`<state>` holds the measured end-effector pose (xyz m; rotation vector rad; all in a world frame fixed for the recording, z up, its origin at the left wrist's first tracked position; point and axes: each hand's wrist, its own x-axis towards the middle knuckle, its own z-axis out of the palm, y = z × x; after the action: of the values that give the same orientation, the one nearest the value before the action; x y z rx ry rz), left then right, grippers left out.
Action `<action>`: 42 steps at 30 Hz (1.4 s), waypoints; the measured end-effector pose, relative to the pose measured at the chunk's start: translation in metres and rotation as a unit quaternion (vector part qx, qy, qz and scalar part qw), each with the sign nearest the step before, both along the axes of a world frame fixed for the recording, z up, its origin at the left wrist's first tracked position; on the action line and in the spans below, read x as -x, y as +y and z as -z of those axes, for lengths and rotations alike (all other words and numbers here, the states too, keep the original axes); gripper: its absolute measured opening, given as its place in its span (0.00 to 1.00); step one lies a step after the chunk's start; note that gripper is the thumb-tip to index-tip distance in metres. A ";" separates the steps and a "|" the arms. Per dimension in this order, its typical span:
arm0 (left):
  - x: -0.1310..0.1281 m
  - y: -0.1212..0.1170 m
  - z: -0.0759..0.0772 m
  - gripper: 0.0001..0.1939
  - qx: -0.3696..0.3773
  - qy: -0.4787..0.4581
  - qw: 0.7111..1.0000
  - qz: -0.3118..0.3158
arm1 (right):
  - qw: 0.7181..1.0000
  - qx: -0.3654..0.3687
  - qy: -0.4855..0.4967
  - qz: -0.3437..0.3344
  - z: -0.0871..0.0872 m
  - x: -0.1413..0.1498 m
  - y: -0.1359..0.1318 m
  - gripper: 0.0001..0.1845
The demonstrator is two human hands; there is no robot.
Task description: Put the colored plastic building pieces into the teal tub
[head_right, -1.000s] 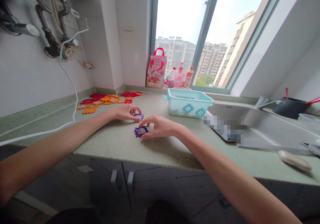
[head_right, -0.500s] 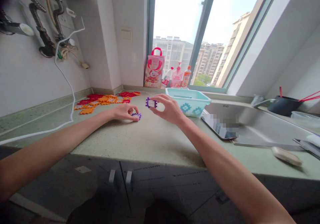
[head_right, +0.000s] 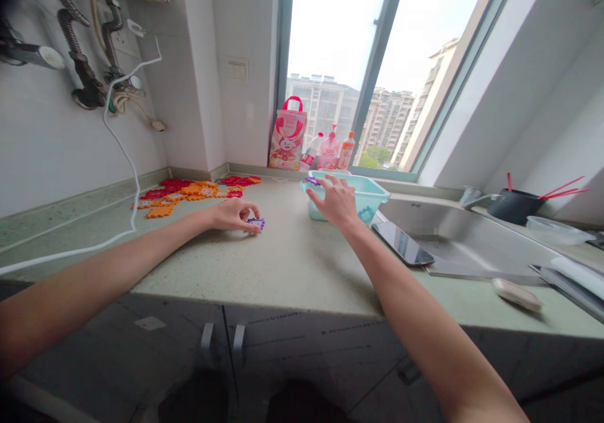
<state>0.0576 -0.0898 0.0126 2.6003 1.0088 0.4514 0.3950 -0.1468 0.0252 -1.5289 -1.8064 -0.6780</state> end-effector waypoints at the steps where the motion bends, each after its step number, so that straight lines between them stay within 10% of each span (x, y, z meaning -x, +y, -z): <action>1: 0.000 0.000 0.000 0.30 0.000 0.001 1.000 0.001 | 1.000 0.012 -0.006 0.008 0.000 0.001 0.000 0.23; 7: 0.001 0.000 0.000 0.30 0.004 -0.005 1.000 0.005 | 1.000 0.021 -0.011 0.020 -0.004 0.008 -0.006 0.35; 15: -0.002 -0.001 0.003 0.29 0.031 -0.042 0.998 0.037 | 0.931 0.082 -0.039 -0.353 0.005 0.056 -0.030 0.24; 20: -0.004 -0.003 0.004 0.30 0.107 -0.078 0.988 0.082 | 0.887 0.144 -0.052 -0.435 0.020 0.075 -0.033 0.18; 34: -0.011 -0.008 0.005 0.29 0.145 -0.066 0.982 0.101 | 0.907 0.118 -0.059 -0.400 0.028 0.077 -0.029 0.10; 42: -0.008 -0.009 0.004 0.30 0.089 -0.061 0.991 0.084 | 0.944 -0.085 0.113 -0.299 -0.008 0.044 -0.030 0.11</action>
<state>0.0660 -0.0986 0.0090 2.4406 0.7464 0.4487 0.3512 -0.1766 0.0337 -0.8304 -1.8418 -0.3309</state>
